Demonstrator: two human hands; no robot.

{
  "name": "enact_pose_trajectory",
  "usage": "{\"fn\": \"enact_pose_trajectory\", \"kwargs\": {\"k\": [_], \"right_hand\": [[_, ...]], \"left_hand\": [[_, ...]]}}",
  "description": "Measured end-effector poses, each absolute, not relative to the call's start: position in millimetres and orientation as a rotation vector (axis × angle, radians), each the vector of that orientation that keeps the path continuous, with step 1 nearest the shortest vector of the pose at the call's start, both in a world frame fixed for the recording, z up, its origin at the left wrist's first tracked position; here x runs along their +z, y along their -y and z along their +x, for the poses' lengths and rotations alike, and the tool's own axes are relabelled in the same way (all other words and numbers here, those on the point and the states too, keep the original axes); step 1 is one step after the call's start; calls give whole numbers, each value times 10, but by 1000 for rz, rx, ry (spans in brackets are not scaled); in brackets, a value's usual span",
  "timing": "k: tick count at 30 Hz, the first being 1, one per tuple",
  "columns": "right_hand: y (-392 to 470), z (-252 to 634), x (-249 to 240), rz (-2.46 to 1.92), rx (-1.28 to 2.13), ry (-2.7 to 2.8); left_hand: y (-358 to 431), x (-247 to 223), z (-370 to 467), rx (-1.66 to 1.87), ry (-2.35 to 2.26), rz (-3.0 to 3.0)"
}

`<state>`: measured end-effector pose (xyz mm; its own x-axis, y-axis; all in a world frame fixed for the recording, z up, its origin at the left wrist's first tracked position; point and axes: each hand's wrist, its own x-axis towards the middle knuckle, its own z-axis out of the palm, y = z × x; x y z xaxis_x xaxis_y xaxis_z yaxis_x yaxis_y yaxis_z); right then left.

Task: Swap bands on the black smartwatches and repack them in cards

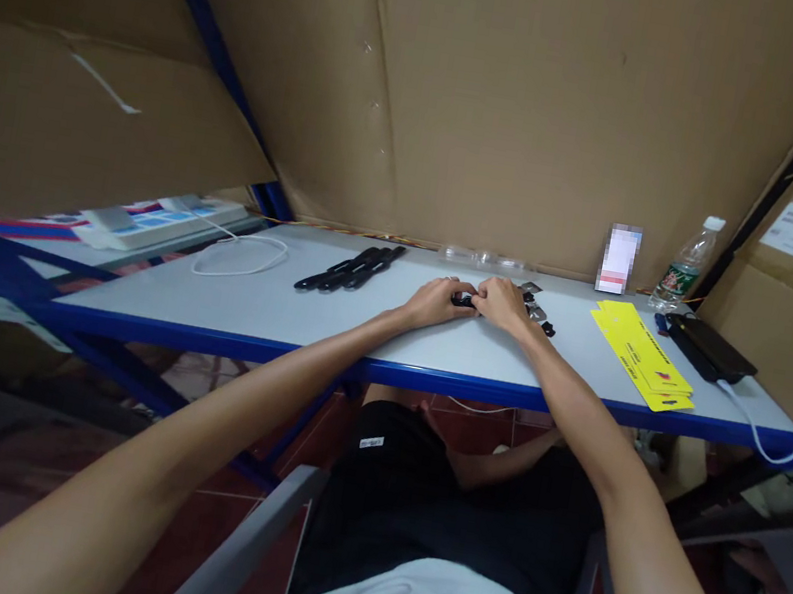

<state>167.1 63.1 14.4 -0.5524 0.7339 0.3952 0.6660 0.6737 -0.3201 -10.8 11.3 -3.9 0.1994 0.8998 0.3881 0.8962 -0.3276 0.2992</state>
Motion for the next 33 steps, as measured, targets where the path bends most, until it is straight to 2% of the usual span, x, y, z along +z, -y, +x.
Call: {"fn": "enact_pose_trajectory", "kwargs": {"k": [7,13,24,33], "right_hand": [[-735,1780,234,-955,615,2211],[-830,1884,245,-920,835,2266],[-807,1829,148,-970,717,2291],[-680,1845,214,-1056,730,2001]], "left_hand": [[-118,-26,-100,786,-1842,2405],[-120,-16,-99,793,-1809,2397],[-104,-2,-88,796,-1822,2372],[-76,22,-72,778,-1846,2349]]}}
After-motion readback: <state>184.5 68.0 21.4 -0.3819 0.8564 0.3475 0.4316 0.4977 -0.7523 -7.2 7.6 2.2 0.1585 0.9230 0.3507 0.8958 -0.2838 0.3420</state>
